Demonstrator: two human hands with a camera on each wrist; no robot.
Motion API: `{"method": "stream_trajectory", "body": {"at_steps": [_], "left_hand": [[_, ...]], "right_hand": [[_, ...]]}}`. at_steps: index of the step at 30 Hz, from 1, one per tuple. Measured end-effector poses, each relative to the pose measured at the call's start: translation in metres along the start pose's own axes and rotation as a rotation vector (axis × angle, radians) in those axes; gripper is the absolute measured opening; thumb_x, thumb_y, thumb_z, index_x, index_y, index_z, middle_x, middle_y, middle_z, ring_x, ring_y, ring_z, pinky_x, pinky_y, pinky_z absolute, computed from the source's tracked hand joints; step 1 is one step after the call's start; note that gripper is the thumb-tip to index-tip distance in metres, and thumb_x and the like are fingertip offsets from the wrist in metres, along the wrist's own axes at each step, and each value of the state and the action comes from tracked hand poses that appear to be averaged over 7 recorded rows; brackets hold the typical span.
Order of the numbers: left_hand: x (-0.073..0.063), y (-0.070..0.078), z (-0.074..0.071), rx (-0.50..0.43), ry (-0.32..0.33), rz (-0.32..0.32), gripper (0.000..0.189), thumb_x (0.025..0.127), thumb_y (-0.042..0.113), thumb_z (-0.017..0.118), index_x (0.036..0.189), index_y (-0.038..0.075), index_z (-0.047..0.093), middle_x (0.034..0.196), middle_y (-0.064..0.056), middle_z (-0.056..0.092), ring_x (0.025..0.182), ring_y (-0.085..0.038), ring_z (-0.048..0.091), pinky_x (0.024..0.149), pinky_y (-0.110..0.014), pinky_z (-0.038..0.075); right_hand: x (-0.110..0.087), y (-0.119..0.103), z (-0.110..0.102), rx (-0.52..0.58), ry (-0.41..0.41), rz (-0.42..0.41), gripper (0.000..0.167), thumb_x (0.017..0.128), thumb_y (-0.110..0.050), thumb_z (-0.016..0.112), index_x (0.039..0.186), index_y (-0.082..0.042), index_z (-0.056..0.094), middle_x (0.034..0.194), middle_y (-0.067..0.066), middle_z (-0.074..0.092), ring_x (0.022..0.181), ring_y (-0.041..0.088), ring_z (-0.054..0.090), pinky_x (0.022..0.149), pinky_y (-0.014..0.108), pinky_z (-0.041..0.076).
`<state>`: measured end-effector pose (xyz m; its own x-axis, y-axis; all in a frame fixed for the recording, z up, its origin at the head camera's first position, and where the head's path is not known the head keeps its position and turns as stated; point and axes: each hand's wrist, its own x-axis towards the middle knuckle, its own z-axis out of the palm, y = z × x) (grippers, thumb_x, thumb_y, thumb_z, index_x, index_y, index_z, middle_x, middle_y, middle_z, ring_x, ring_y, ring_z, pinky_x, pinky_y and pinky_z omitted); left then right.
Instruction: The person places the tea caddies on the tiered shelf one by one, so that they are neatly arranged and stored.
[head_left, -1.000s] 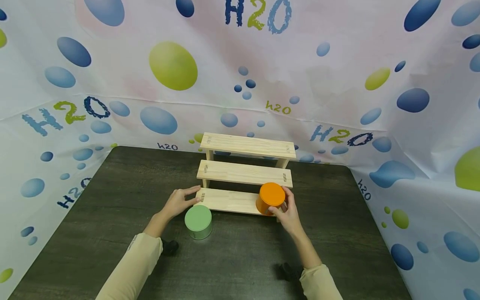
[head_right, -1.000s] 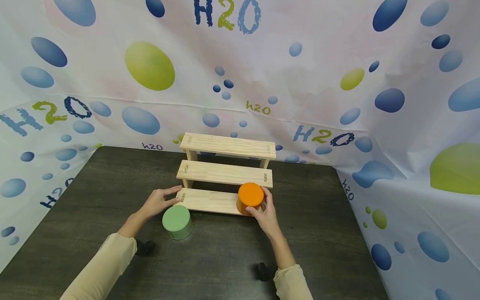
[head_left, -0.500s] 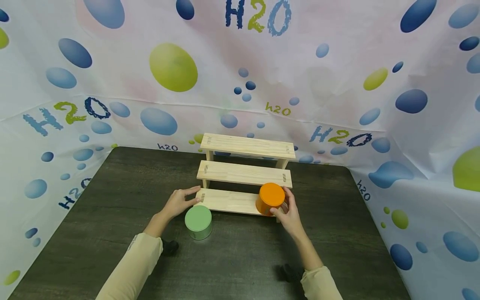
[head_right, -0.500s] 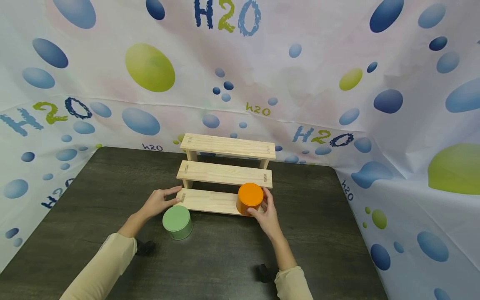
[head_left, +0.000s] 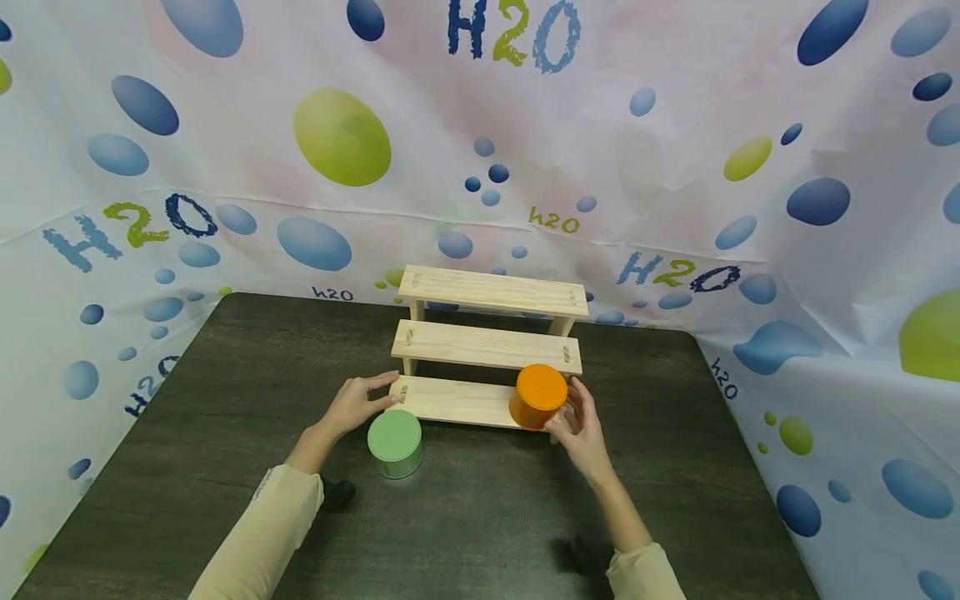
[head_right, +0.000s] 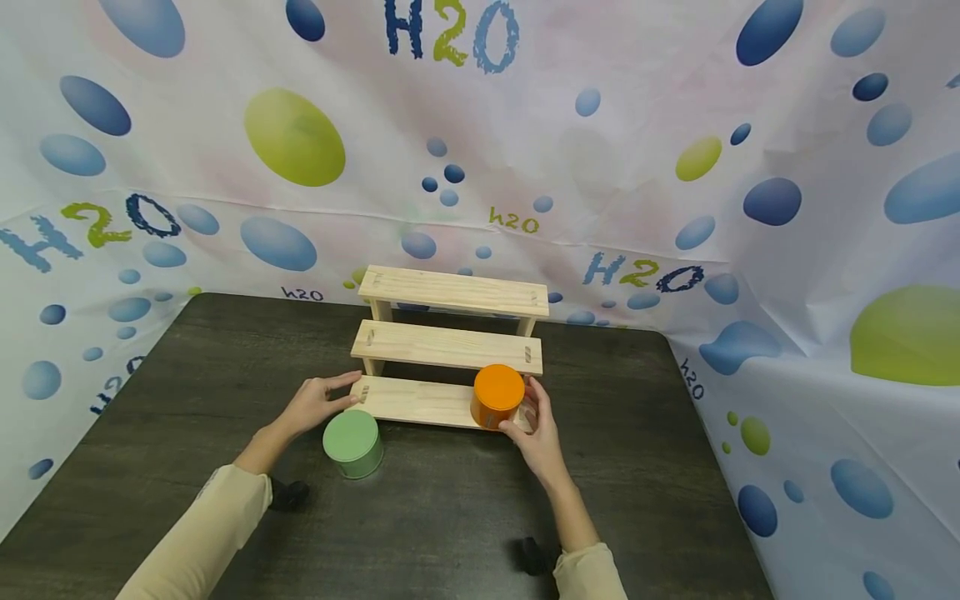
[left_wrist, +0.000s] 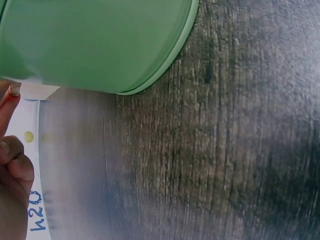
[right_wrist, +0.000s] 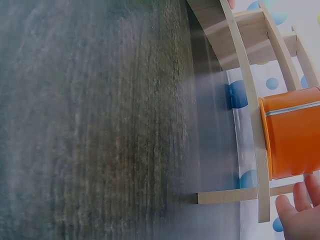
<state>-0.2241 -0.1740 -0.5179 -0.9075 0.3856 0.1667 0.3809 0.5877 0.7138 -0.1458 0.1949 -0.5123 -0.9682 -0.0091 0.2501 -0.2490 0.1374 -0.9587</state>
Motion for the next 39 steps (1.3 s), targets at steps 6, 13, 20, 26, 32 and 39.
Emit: {"method": "stream_trajectory", "body": {"at_steps": [6, 13, 20, 26, 32, 39], "left_hand": [[0.000, 0.000, 0.000, -0.004, 0.003, 0.005, 0.047, 0.083, 0.015, 0.067, 0.124, -0.004, 0.054, 0.126, -0.021, 0.052, 0.035, -0.005, 0.016, 0.049, -0.026, 0.034], [0.001, -0.002, 0.001, 0.006, 0.004, 0.007, 0.048, 0.083, 0.017, 0.067, 0.124, -0.004, 0.054, 0.127, -0.021, 0.052, 0.035, -0.004, 0.015, 0.047, -0.026, 0.033], [0.002, -0.003, 0.001, 0.014, 0.006, 0.010, 0.048, 0.083, 0.017, 0.067, 0.124, -0.004, 0.054, 0.127, -0.020, 0.052, 0.036, -0.006, 0.015, 0.048, -0.026, 0.033], [0.002, -0.005, 0.002, 0.011, 0.005, 0.018, 0.049, 0.084, 0.018, 0.066, 0.125, -0.004, 0.053, 0.127, -0.020, 0.052, 0.034, -0.002, 0.014, 0.046, -0.026, 0.033], [0.001, -0.008, 0.003, 0.013, 0.015, 0.027, 0.049, 0.084, 0.020, 0.066, 0.125, -0.003, 0.054, 0.127, -0.020, 0.052, 0.034, 0.001, 0.013, 0.051, -0.026, 0.036], [0.000, -0.012, 0.006, 0.014, 0.028, 0.038, 0.048, 0.084, 0.018, 0.066, 0.125, -0.002, 0.054, 0.127, -0.020, 0.052, 0.033, 0.008, 0.009, 0.044, -0.025, 0.031]], "right_hand": [[-0.008, 0.000, 0.000, -0.017, 0.027, 0.014, 0.075, 0.083, 0.009, 0.059, 0.143, -0.001, 0.015, 0.137, 0.024, 0.028, 0.126, 0.035, 0.027, 0.102, 0.056, 0.020], [-0.017, 0.002, -0.003, -0.044, 0.038, 0.004, 0.074, 0.083, 0.009, 0.059, 0.142, 0.001, 0.017, 0.137, 0.025, 0.031, 0.126, 0.034, 0.030, 0.101, 0.050, 0.026], [-0.026, 0.004, -0.002, -0.055, 0.028, 0.005, 0.073, 0.083, 0.009, 0.059, 0.142, 0.003, 0.017, 0.136, 0.024, 0.033, 0.122, 0.030, 0.033, 0.099, 0.029, 0.034], [-0.029, 0.004, 0.003, -0.036, 0.032, -0.014, 0.074, 0.081, 0.013, 0.058, 0.142, 0.004, 0.017, 0.135, 0.024, 0.034, 0.119, 0.022, 0.037, 0.091, 0.010, 0.034], [-0.032, 0.006, 0.006, -0.066, 0.036, 0.008, 0.074, 0.081, 0.011, 0.059, 0.143, -0.002, 0.019, 0.135, 0.020, 0.036, 0.119, 0.022, 0.038, 0.098, 0.032, 0.036], [-0.038, 0.009, 0.009, -0.070, 0.028, -0.015, 0.074, 0.080, 0.013, 0.060, 0.141, 0.002, 0.020, 0.134, 0.025, 0.037, 0.119, 0.032, 0.037, 0.096, 0.060, 0.028]]}}
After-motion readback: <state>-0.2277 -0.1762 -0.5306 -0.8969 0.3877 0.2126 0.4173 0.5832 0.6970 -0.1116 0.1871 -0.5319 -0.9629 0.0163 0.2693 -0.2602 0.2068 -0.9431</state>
